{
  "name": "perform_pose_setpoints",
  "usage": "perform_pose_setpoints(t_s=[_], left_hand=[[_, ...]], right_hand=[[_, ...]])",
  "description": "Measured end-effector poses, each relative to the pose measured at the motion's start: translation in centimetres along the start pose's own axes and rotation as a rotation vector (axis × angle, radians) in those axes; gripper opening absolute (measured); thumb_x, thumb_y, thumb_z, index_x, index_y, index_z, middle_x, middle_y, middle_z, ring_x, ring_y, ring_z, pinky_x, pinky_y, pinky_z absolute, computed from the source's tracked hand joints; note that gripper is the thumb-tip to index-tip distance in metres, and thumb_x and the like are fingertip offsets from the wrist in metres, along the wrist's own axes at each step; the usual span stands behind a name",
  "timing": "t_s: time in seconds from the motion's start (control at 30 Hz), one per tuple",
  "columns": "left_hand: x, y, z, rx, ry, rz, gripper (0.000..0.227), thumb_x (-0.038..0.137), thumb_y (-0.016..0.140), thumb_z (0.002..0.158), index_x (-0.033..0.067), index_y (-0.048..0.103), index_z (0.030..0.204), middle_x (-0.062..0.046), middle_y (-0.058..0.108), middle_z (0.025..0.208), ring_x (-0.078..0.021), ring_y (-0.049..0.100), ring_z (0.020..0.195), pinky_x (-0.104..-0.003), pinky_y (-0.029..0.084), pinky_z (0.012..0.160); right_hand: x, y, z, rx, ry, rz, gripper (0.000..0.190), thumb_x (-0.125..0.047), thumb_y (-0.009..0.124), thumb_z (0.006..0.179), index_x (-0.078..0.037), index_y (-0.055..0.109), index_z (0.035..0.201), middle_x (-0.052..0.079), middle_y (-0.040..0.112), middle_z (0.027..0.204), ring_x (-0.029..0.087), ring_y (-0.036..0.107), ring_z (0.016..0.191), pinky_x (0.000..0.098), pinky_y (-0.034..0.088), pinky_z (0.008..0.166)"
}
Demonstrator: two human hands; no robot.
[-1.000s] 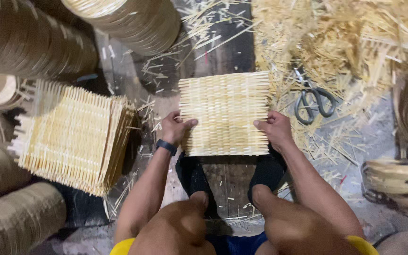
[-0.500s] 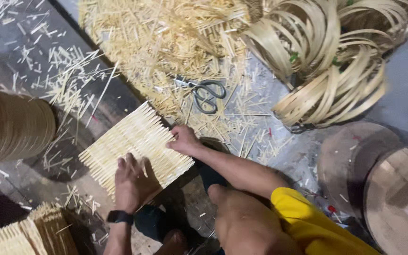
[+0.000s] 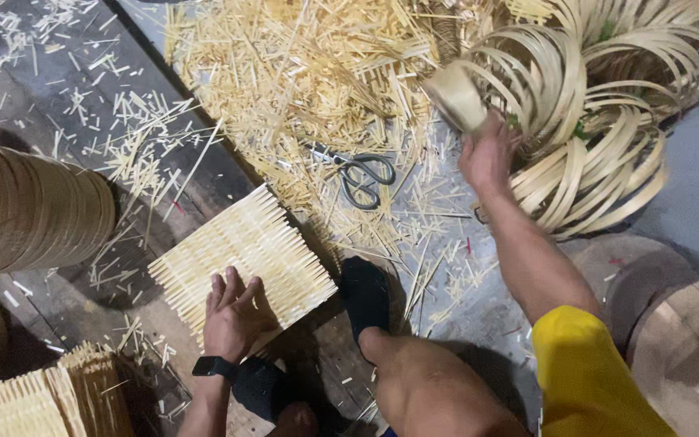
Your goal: The person assembles bamboo baskets by wrapping a woven base around a wooden mold, securing a bamboo ring onto the basket body, and trimming excess material using shears.
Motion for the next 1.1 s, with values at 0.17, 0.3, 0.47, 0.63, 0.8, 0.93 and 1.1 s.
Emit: perform_pose_setpoints(t_s=[0.17,0.3,0.47,0.63,0.8,0.93,1.1], left_hand=[[0.1,-0.2,0.0,0.022,0.004,-0.010,0.089,0.032,0.094,0.052,0.0268,0.063,0.135,-0.017,0.036,0.159,-0.0438,0.028,0.149,-0.052,0.030,0.118],[-0.1,-0.3,-0.1,0.020,-0.001,-0.050,0.094,0.031,0.095,0.048,0.0249,0.062,0.136,-0.017,0.036,0.159,-0.0439,0.029,0.149,-0.052,0.030,0.118],[-0.2,0.0,-0.1,0.031,-0.002,-0.057,0.102,0.030,0.096,0.045,0.0267,0.062,0.141,-0.016,0.036,0.159,-0.0423,0.028,0.149,-0.052,0.028,0.119],[-0.2,-0.2,-0.1,0.042,-0.027,-0.078,0.094,0.030,0.096,0.048,0.0287,0.063,0.136,-0.012,0.033,0.162,-0.0381,0.026,0.152,-0.051,0.027,0.121],[0.1,-0.9,-0.3,-0.008,-0.056,-0.124,0.099,0.029,0.097,0.046,0.0290,0.063,0.139,-0.011,0.030,0.162,-0.0376,0.022,0.152,-0.051,0.024,0.120],[0.1,-0.7,-0.2,0.014,-0.049,-0.128,0.097,0.030,0.096,0.047,0.0277,0.063,0.138,-0.012,0.032,0.162,-0.0380,0.023,0.152,-0.050,0.026,0.121],[-0.3,0.0,-0.4,0.030,-0.022,-0.079,0.092,0.031,0.095,0.052,0.0287,0.063,0.139,-0.013,0.033,0.165,-0.0391,0.025,0.152,-0.050,0.027,0.120]], right_hand=[[-3.8,10.4,-12.2,-0.653,0.032,0.294,0.030,-0.029,0.059,0.103,-0.003,0.072,0.111,0.021,0.068,0.108,0.034,0.062,0.098,0.0487,0.049,0.088],[-5.1,11.9,-16.6,-0.731,-0.297,-0.028,0.027,-0.020,0.056,0.099,-0.016,0.075,0.118,0.013,0.074,0.108,0.030,0.068,0.105,0.0463,0.050,0.103],[-6.4,6.9,-13.8,-0.484,-0.212,0.170,0.041,-0.037,0.073,0.089,-0.005,0.072,0.115,0.016,0.071,0.114,0.033,0.068,0.102,0.0455,0.053,0.093],[-7.5,3.8,-8.2,-0.453,0.164,0.033,0.061,-0.044,0.082,0.081,0.002,0.063,0.118,0.019,0.065,0.110,0.029,0.065,0.097,0.0428,0.055,0.079],[-7.4,2.7,-4.6,-0.373,0.774,1.037,0.047,-0.043,0.062,0.096,-0.001,0.070,0.117,0.010,0.072,0.101,0.019,0.068,0.090,0.0346,0.061,0.079],[-7.3,-0.9,-0.2,-0.273,0.699,1.412,0.029,-0.032,0.063,0.105,-0.005,0.072,0.110,0.011,0.071,0.092,0.021,0.068,0.081,0.0385,0.059,0.075],[-10.1,-11.0,3.5,-0.550,0.074,1.645,0.039,-0.038,0.059,0.112,-0.009,0.061,0.086,0.007,0.064,0.085,0.020,0.067,0.076,0.0426,0.062,0.078]])
Point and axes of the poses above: each hand's wrist, its own z-axis towards the middle knuckle, its own y-axis out of the palm, x = y × z, the point moved 7 cm from there along z, towards the middle knuckle
